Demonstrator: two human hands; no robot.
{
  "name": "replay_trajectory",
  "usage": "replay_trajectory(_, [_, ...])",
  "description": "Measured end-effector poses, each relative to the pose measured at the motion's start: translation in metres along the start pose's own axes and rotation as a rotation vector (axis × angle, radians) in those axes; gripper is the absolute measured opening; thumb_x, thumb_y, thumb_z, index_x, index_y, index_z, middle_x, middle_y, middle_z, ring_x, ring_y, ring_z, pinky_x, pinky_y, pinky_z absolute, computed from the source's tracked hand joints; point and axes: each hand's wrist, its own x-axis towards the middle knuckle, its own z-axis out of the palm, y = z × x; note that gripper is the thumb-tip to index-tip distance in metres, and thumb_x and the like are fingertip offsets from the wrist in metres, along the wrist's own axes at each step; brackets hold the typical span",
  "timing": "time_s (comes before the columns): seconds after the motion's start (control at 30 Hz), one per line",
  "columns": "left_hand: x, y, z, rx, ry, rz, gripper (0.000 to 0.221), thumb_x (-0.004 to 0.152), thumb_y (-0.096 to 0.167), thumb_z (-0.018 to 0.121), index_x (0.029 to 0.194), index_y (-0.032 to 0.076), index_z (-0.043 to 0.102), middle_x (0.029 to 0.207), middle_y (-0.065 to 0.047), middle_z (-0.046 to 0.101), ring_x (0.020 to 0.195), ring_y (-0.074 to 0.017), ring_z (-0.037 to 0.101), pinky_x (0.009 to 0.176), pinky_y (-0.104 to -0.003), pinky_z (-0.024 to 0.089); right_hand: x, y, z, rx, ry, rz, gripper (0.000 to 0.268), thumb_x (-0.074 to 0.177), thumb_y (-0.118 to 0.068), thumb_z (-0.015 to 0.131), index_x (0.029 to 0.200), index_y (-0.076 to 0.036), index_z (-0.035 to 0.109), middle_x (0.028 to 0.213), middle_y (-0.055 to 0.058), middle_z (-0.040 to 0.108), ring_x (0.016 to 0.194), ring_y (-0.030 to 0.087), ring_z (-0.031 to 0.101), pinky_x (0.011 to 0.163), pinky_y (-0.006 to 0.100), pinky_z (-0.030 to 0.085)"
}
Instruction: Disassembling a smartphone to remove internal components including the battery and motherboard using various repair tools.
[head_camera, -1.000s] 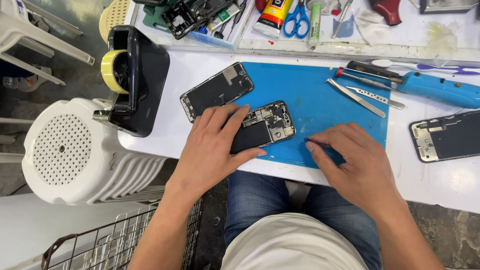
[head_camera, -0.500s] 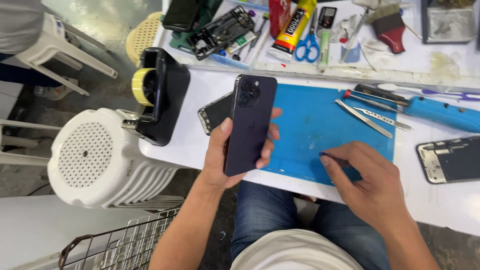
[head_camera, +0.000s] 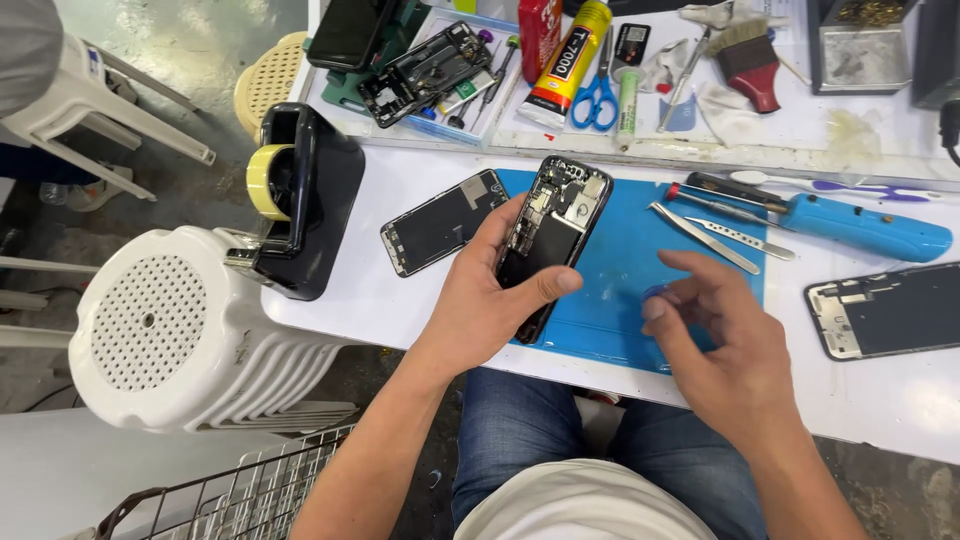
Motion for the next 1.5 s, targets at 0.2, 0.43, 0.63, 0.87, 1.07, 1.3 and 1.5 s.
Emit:
replay_trajectory(0.2, [0.006, -0.032, 0.005, -0.34, -0.26, 0.119, 0.066, 0.102, 0.022, 0.058, 0.159, 0.003, 0.03, 0.15, -0.011, 0.051, 0.138, -0.0186, 0.048, 0.118, -0.036, 0.045, 0.007, 0.002, -0.006, 0.303, -0.002, 0.072, 0.023, 0.101, -0.011, 0.057, 0.115, 0.002, 0.07, 0.097, 0.016, 0.074, 0.083, 0.023, 0.073, 0.079, 0.033, 0.066])
replay_trajectory(0.43, [-0.011, -0.029, 0.034, -0.278, -0.286, 0.138, 0.073, 0.098, 0.021, 0.063, 0.16, 0.004, 0.027, 0.15, -0.015, 0.054, 0.135, -0.0222, 0.055, 0.112, -0.036, 0.048, 0.01, -0.002, 0.004, 0.396, -0.055, 0.142, 0.021, 0.094, -0.021, 0.073, 0.081, -0.006, 0.065, 0.073, 0.003, 0.064, 0.062, 0.011, 0.058, 0.056, 0.026, 0.053])
replay_trajectory(0.63, [-0.025, -0.015, 0.036, -0.035, -0.33, 0.123, 0.079, 0.097, 0.033, 0.061, 0.16, 0.011, 0.018, 0.168, -0.013, 0.025, 0.156, -0.0351, 0.031, 0.121, -0.048, 0.049, 0.002, -0.004, -0.002, 0.537, -0.099, 0.087, 0.031, 0.1, -0.03, 0.061, 0.113, -0.004, 0.07, 0.084, 0.004, 0.07, 0.06, 0.012, 0.061, 0.051, 0.027, 0.053])
replay_trajectory(0.87, [-0.033, -0.031, 0.041, -0.146, -0.228, 0.043, 0.073, 0.092, 0.022, 0.066, 0.155, 0.002, 0.036, 0.145, -0.016, 0.06, 0.13, -0.0249, 0.061, 0.103, -0.039, 0.06, -0.003, -0.013, -0.011, 0.418, -0.045, 0.053, 0.041, 0.098, -0.039, 0.059, 0.122, -0.008, 0.072, 0.076, 0.001, 0.069, 0.052, 0.01, 0.06, 0.045, 0.025, 0.054])
replay_trajectory(1.07, [-0.047, -0.038, 0.036, -0.21, -0.23, -0.057, 0.062, 0.093, 0.022, 0.065, 0.149, 0.001, 0.049, 0.123, -0.016, 0.076, 0.107, -0.0203, 0.073, 0.086, -0.037, 0.069, -0.003, 0.001, -0.01, 0.453, -0.041, 0.02, 0.033, 0.1, -0.034, 0.06, 0.094, -0.004, 0.072, 0.066, 0.002, 0.061, 0.051, 0.011, 0.058, 0.045, 0.024, 0.054])
replay_trajectory(1.3, [-0.052, -0.037, 0.038, -0.252, -0.225, -0.059, 0.058, 0.095, 0.02, 0.066, 0.147, 0.0, 0.052, 0.118, -0.015, 0.077, 0.101, -0.0174, 0.072, 0.085, -0.033, 0.063, -0.006, 0.003, -0.012, 0.463, -0.08, 0.038, 0.033, 0.101, -0.031, 0.059, 0.096, -0.001, 0.072, 0.066, 0.008, 0.067, 0.05, 0.018, 0.061, 0.047, 0.029, 0.055])
replay_trajectory(1.5, [-0.052, -0.043, 0.039, -0.282, -0.233, -0.074, 0.06, 0.096, 0.022, 0.065, 0.15, 0.002, 0.049, 0.116, -0.014, 0.077, 0.096, -0.0174, 0.072, 0.081, -0.036, 0.066, -0.006, 0.004, -0.016, 0.361, -0.045, 0.08, 0.038, 0.099, -0.033, 0.062, 0.077, -0.003, 0.067, 0.059, 0.009, 0.065, 0.048, 0.017, 0.061, 0.045, 0.028, 0.053])
